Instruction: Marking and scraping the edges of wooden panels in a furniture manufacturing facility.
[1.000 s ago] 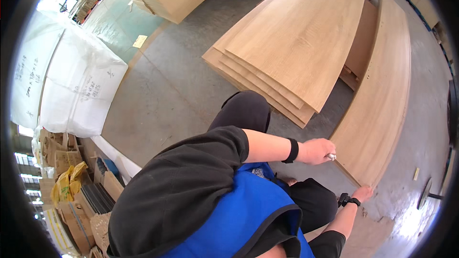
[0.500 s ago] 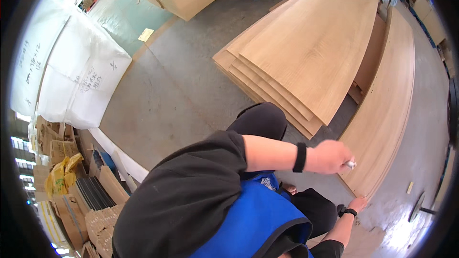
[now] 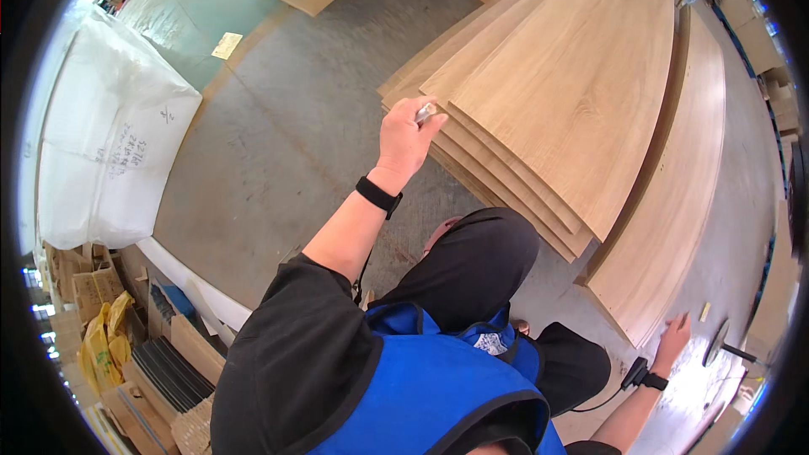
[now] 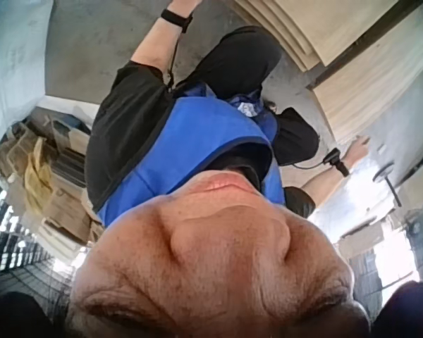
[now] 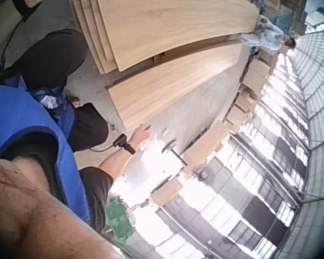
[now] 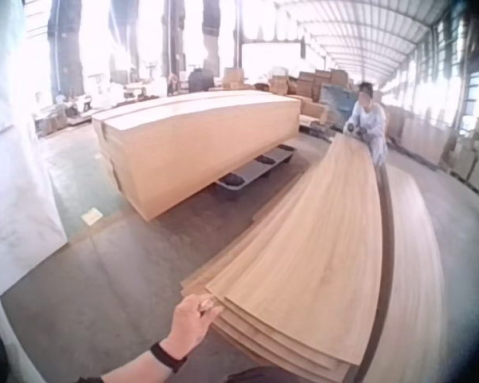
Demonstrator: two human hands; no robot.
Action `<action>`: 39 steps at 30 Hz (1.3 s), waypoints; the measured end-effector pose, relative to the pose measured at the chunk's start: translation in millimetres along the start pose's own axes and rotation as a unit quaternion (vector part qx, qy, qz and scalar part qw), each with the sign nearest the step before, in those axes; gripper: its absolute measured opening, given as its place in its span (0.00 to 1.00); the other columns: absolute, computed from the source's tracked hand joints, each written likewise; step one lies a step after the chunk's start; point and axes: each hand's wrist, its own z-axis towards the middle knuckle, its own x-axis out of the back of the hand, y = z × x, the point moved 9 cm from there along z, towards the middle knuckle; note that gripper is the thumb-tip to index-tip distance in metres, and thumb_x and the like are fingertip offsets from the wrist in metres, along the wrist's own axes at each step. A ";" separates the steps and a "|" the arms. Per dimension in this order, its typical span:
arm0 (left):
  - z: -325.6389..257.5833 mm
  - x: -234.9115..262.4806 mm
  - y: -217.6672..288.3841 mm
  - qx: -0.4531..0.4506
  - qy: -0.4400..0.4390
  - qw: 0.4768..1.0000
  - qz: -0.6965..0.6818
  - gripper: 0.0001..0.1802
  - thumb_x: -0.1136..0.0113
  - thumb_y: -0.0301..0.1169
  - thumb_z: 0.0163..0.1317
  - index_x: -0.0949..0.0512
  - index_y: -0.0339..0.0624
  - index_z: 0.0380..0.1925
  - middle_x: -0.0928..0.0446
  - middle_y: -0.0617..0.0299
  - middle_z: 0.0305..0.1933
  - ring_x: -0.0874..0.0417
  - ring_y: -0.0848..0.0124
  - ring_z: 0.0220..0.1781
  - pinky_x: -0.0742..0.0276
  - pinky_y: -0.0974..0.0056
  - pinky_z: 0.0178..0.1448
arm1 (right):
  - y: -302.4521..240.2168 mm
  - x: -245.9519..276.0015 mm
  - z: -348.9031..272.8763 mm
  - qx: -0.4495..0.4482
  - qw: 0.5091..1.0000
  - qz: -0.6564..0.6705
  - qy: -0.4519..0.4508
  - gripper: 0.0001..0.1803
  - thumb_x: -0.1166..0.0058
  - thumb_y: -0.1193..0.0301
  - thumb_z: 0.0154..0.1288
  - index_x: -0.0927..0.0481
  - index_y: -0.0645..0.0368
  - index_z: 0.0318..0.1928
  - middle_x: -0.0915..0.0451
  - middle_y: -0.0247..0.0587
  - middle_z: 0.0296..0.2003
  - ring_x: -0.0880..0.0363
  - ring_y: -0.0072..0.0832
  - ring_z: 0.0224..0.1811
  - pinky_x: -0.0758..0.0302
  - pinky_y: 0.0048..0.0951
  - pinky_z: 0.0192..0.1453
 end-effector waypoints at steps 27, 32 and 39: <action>42.3 -46.1 -17.1 -0.021 -0.166 0.979 -0.120 0.07 0.34 0.29 0.59 0.18 0.39 0.36 0.23 0.66 0.32 0.25 0.75 0.36 0.30 0.70 0.43 | -129.2 -37.8 -125.4 0.128 0.985 -0.029 -0.114 0.15 0.52 0.73 0.69 0.25 0.73 0.51 0.21 0.51 0.34 0.22 0.33 0.34 0.27 0.31 0.44; 41.0 -46.9 -9.7 -0.021 -0.171 0.979 -0.109 0.06 0.36 0.29 0.61 0.18 0.39 0.36 0.22 0.67 0.33 0.24 0.77 0.37 0.30 0.71 0.44 | -122.7 -43.8 -132.6 0.070 0.988 0.014 -0.139 0.15 0.52 0.73 0.69 0.25 0.73 0.50 0.21 0.50 0.33 0.23 0.33 0.33 0.27 0.31 0.42; 40.0 -44.5 -8.4 -0.034 -0.174 0.980 -0.086 0.08 0.38 0.29 0.63 0.20 0.39 0.40 0.22 0.68 0.33 0.24 0.78 0.36 0.29 0.70 0.43 | -116.0 -53.0 -140.9 0.056 0.985 0.049 -0.156 0.15 0.52 0.74 0.69 0.26 0.73 0.50 0.24 0.46 0.29 0.25 0.31 0.31 0.28 0.30 0.40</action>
